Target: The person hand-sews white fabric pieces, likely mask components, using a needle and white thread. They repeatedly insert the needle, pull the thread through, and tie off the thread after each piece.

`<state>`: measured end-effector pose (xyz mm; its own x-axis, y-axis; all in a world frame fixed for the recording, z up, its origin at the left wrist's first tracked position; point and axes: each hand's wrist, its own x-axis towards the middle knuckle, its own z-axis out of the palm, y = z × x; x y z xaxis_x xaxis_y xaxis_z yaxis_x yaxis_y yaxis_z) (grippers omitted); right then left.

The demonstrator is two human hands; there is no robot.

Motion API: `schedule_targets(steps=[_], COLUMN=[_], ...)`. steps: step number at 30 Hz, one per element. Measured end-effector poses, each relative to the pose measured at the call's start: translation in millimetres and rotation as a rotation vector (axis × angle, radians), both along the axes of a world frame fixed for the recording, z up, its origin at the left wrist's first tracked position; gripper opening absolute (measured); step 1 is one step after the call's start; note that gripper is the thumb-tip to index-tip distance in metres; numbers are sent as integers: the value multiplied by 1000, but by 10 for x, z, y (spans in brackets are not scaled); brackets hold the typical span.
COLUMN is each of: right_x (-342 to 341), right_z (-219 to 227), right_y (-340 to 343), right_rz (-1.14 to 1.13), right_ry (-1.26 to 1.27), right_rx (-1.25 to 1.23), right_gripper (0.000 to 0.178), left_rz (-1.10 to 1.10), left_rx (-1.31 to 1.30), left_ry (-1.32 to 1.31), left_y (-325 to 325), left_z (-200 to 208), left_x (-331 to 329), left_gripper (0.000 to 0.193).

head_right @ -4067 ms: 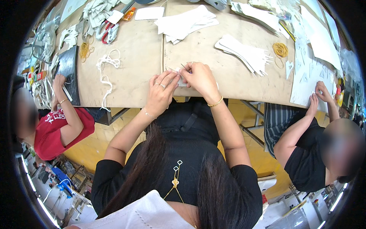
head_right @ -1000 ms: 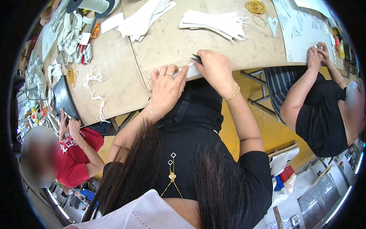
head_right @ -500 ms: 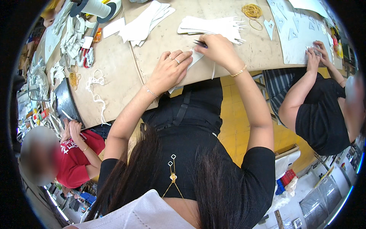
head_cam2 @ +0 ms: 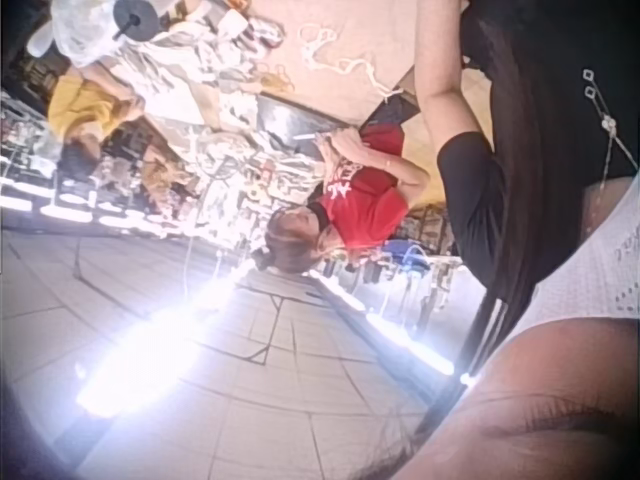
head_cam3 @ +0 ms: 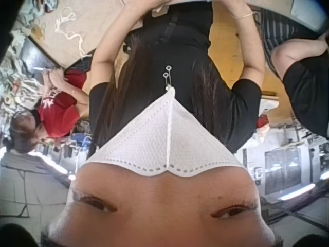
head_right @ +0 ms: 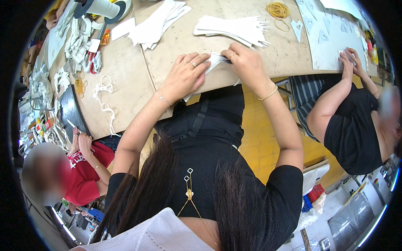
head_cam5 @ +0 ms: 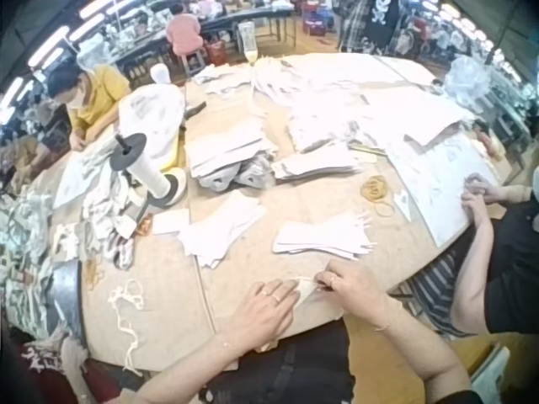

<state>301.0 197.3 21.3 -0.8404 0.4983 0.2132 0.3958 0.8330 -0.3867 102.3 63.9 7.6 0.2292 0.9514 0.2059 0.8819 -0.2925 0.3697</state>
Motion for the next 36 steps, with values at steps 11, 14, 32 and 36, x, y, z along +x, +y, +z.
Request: schedule_targets(steps=[11, 14, 32, 36], right_x=[172, 149, 25, -270], right_z=[-44, -14, 135, 171], right_y=[-88, -95, -23, 2], right_rz=[50, 54, -447, -250], right_ry=[-6, -29, -10, -195], right_rx=[148, 149, -985, -695], right_gripper=[32, 32, 33, 30], left_rz=[11, 28, -154, 31], left_rx=[-45, -28, 36, -2], left_ry=[-9, -28, 25, 41], left_y=[45, 75, 62, -294], left_z=[58, 63, 8, 32], left_x=[34, 68, -137, -140], left_gripper=[36, 40, 33, 35])
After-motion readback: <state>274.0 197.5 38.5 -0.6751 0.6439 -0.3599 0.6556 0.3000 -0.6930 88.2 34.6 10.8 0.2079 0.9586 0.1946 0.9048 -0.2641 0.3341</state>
